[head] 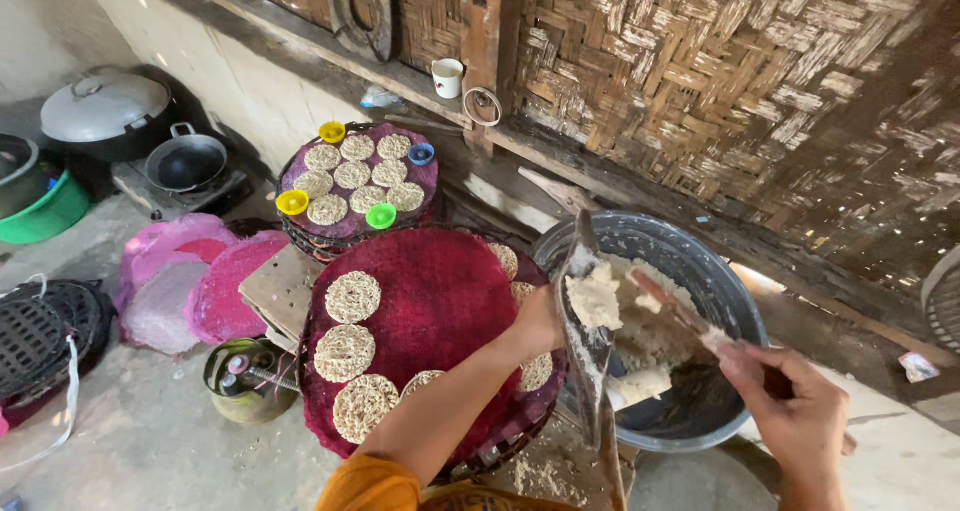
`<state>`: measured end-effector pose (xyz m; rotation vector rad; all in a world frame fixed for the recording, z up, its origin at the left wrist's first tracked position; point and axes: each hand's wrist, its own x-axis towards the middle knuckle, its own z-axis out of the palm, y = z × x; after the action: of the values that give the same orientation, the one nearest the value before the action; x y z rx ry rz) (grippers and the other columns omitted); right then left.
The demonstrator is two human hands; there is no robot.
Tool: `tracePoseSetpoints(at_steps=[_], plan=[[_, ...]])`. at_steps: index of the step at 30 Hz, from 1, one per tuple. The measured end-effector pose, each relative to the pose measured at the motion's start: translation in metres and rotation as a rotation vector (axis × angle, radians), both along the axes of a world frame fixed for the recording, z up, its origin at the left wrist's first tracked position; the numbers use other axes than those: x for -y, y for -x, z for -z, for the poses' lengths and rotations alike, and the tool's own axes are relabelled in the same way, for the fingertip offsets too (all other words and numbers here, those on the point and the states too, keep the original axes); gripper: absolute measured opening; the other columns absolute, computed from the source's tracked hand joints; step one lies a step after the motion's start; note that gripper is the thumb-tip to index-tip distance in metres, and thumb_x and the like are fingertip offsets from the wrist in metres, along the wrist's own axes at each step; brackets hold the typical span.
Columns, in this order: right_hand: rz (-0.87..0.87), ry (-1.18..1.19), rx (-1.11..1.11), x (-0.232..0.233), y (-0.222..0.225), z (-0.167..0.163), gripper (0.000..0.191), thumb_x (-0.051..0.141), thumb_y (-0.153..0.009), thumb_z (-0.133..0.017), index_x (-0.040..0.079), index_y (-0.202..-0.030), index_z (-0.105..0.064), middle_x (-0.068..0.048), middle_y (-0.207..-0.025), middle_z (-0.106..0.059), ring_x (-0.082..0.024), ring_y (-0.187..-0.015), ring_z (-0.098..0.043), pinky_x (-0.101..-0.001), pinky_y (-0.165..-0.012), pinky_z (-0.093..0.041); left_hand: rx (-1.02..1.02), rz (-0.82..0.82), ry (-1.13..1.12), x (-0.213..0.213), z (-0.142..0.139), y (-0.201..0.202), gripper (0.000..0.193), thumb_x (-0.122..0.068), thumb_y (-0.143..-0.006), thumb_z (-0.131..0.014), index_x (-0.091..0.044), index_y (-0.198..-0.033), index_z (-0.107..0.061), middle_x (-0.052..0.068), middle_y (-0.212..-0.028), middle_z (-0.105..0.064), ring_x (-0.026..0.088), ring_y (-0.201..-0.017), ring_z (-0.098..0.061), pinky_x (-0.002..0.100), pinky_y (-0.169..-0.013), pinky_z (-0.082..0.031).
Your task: The person scoops dough from a large basin into a wooden hand press, squeezes the press to extrude noodle-like dough onto a round tray, and uses a plastic ring to shape and release each disc, repeating the cycle and adding finished discs to the tray.
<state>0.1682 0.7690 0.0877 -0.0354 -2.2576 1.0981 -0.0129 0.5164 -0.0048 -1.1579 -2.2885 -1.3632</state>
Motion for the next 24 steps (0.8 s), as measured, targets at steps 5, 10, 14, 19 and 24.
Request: tracePoseSetpoints(at_steps=[5, 10, 14, 19, 24], plan=[[0.261, -0.461, -0.188, 0.035, 0.017, 0.009, 0.023, 0.018, -0.088, -0.089, 0.003, -0.101, -0.078, -0.010, -0.081, -0.073, -0.019, -0.067, -0.068, -0.0295, -0.058, -0.052, 0.163, 0.017, 0.159, -0.026, -0.006, -0.003, 0.035, -0.030, -0.085, -0.068, -0.010, -0.112, -0.074, 0.019, -0.106, -0.075, 0.036, -0.099, -0.071, 0.044, -0.085, -0.057], [0.150, -0.369, -0.197, 0.026, 0.003, 0.033, 0.024, 0.018, -0.090, -0.084, 0.002, -0.106, -0.075, -0.009, -0.090, -0.076, -0.014, -0.072, -0.072, -0.0249, -0.063, -0.055, 0.493, -0.012, -0.118, -0.028, -0.017, 0.010, 0.040, -0.032, -0.084, -0.068, -0.007, -0.115, -0.071, 0.021, -0.106, -0.074, 0.038, -0.099, -0.072, 0.045, -0.083, -0.056], [0.052, 0.033, 0.102, -0.005, 0.008, 0.042, 0.034, 0.021, -0.081, -0.085, 0.002, -0.108, -0.077, -0.009, -0.084, -0.076, -0.022, -0.069, -0.061, -0.0298, -0.061, -0.047, 0.321, 0.004, 0.020, -0.033, -0.021, 0.020, 0.040, -0.034, -0.087, -0.066, -0.007, -0.116, -0.071, 0.021, -0.111, -0.072, 0.040, -0.101, -0.069, 0.046, -0.083, -0.055], [0.411, -0.278, 0.025, -0.023, 0.039, 0.046, 0.030, 0.027, -0.090, -0.085, 0.005, -0.111, -0.079, -0.013, -0.091, -0.077, -0.022, -0.077, -0.071, -0.0333, -0.071, -0.054, 0.073, 0.062, 0.283, -0.064, -0.026, 0.012, 0.033, -0.035, -0.088, -0.064, -0.009, -0.106, -0.075, 0.021, -0.104, -0.075, 0.040, -0.096, -0.072, 0.045, -0.087, -0.058], [0.327, -0.334, -0.011, -0.006, 0.031, 0.052, 0.029, 0.030, -0.090, -0.083, 0.006, -0.105, -0.078, -0.011, -0.089, -0.076, -0.018, -0.076, -0.072, -0.0306, -0.071, -0.055, 0.434, -0.034, 0.255, -0.069, -0.028, 0.020, 0.034, -0.031, -0.081, -0.071, -0.005, -0.104, -0.075, 0.023, -0.098, -0.074, 0.040, -0.090, -0.072, 0.046, -0.079, -0.057]])
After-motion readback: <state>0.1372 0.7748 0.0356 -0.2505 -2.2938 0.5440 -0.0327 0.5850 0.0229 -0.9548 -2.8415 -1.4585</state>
